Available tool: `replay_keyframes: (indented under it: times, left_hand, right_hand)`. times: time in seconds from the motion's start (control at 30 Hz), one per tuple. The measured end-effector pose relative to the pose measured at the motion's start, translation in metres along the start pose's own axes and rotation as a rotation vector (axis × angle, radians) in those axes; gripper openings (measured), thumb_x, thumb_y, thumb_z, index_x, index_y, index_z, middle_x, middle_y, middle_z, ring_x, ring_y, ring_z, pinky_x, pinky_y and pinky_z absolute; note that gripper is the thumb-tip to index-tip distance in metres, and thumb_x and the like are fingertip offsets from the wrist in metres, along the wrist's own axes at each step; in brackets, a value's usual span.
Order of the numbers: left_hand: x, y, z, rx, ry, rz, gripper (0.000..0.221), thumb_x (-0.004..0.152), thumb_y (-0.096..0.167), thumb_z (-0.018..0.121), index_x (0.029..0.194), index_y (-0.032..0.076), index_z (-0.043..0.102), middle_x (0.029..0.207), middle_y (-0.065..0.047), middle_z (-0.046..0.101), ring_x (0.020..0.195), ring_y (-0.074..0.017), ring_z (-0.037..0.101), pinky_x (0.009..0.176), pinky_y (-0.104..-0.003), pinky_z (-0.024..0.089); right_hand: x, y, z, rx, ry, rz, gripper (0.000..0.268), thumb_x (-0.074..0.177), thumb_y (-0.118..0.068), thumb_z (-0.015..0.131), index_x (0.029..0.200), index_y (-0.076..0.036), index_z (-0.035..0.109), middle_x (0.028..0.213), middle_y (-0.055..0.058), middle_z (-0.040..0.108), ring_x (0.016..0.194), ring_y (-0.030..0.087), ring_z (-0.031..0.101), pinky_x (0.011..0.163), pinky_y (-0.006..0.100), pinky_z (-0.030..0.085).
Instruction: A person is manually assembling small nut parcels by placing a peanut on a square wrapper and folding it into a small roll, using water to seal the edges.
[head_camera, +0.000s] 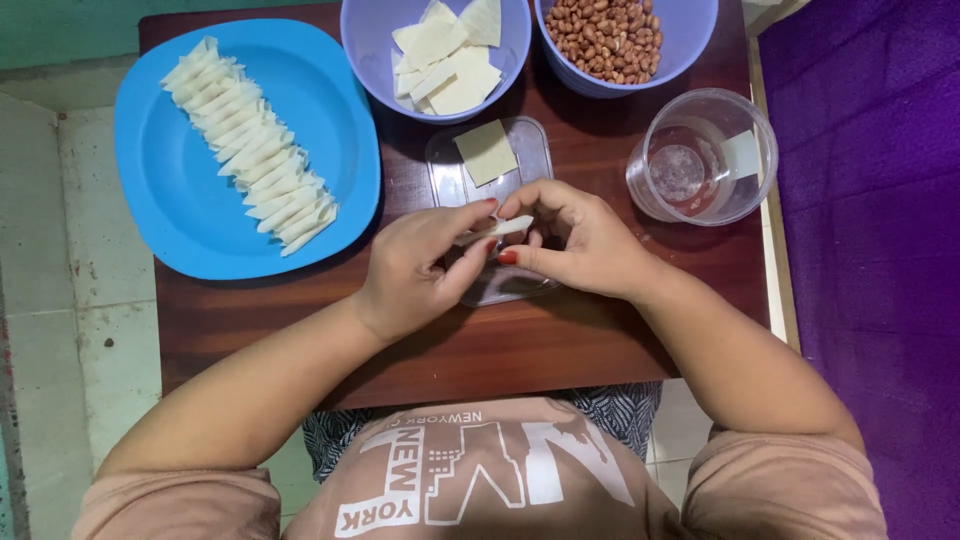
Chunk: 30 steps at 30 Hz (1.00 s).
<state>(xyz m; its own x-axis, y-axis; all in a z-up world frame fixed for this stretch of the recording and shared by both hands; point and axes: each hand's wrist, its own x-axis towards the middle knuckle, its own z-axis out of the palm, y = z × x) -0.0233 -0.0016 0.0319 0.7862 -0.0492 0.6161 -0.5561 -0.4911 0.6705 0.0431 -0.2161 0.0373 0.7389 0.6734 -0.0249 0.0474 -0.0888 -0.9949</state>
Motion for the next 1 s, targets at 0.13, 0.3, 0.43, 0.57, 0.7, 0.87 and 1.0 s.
replay_keyframes:
  times: [0.13, 0.3, 0.43, 0.57, 0.7, 0.87, 1.0]
  left_hand:
    - [0.003, 0.005, -0.004, -0.086, -0.019, -0.123, 0.035, 0.089, 0.011, 0.079, 0.124, 0.010, 0.073, 0.091, -0.007, 0.078, 0.087, -0.0312, 0.076, 0.080, -0.042, 0.060]
    - [0.002, 0.007, -0.005, -0.192, -0.054, -0.272, 0.039, 0.087, 0.012, 0.080, 0.125, 0.014, 0.071, 0.087, -0.004, 0.080, 0.088, -0.0277, 0.078, 0.081, -0.036, 0.058]
    - [0.001, 0.007, -0.005, -0.244, -0.055, -0.315, 0.041, 0.085, 0.011, 0.080, 0.125, 0.014, 0.071, 0.086, -0.006, 0.080, 0.087, -0.0253, 0.079, 0.080, -0.035, 0.058]
    - [-0.003, 0.007, -0.006, -0.335, -0.086, -0.377, 0.040, 0.085, 0.008, 0.077, 0.125, 0.014, 0.071, 0.086, -0.004, 0.080, 0.086, -0.0219, 0.079, 0.082, -0.034, 0.059]
    - [-0.002, 0.007, -0.006, -0.350, -0.104, -0.343, 0.033, 0.088, 0.007, 0.075, 0.121, 0.010, 0.072, 0.087, -0.008, 0.079, 0.086, -0.0258, 0.078, 0.081, -0.036, 0.059]
    - [0.002, 0.007, -0.011, -0.219, -0.140, -0.202, 0.032, 0.090, 0.005, 0.073, 0.122, 0.009, 0.071, 0.092, -0.010, 0.079, 0.088, -0.0326, 0.077, 0.081, -0.041, 0.060]
    - [0.001, 0.006, -0.013, -0.138, -0.164, -0.119, 0.033, 0.092, 0.006, 0.071, 0.125, 0.007, 0.069, 0.096, -0.014, 0.078, 0.091, -0.0352, 0.075, 0.081, -0.044, 0.059]
  right_hand:
    - [0.000, -0.006, 0.002, -0.001, -0.005, -0.039, 0.042, 0.086, -0.005, 0.082, 0.124, -0.001, 0.065, 0.100, 0.009, 0.074, 0.093, 0.012, 0.064, 0.079, 0.024, 0.057]
    - [0.002, -0.007, 0.002, -0.119, -0.002, -0.150, 0.022, 0.089, -0.002, 0.079, 0.110, 0.001, 0.075, 0.094, 0.014, 0.073, 0.087, 0.017, 0.066, 0.075, 0.029, 0.057]
    - [0.002, 0.000, 0.001, -0.126, -0.008, -0.136, 0.019, 0.089, -0.004, 0.079, 0.107, 0.000, 0.077, 0.092, 0.012, 0.073, 0.084, 0.015, 0.065, 0.075, 0.029, 0.057]
    - [0.002, 0.003, -0.001, -0.176, -0.009, -0.178, 0.011, 0.089, -0.004, 0.079, 0.099, -0.002, 0.079, 0.090, 0.012, 0.074, 0.082, 0.018, 0.068, 0.078, 0.033, 0.056]
    - [0.004, 0.003, 0.000, -0.288, 0.006, -0.231, 0.008, 0.089, -0.005, 0.078, 0.097, -0.005, 0.080, 0.089, 0.010, 0.075, 0.080, 0.021, 0.071, 0.075, 0.034, 0.056]
    - [0.003, 0.009, 0.001, -0.309, 0.025, -0.232, 0.006, 0.089, -0.005, 0.079, 0.094, -0.004, 0.079, 0.088, 0.010, 0.076, 0.079, 0.022, 0.072, 0.075, 0.035, 0.056]
    - [0.004, 0.004, 0.004, -0.342, 0.027, -0.270, 0.005, 0.088, -0.005, 0.078, 0.093, -0.004, 0.078, 0.087, 0.011, 0.076, 0.082, 0.027, 0.075, 0.077, 0.038, 0.057]
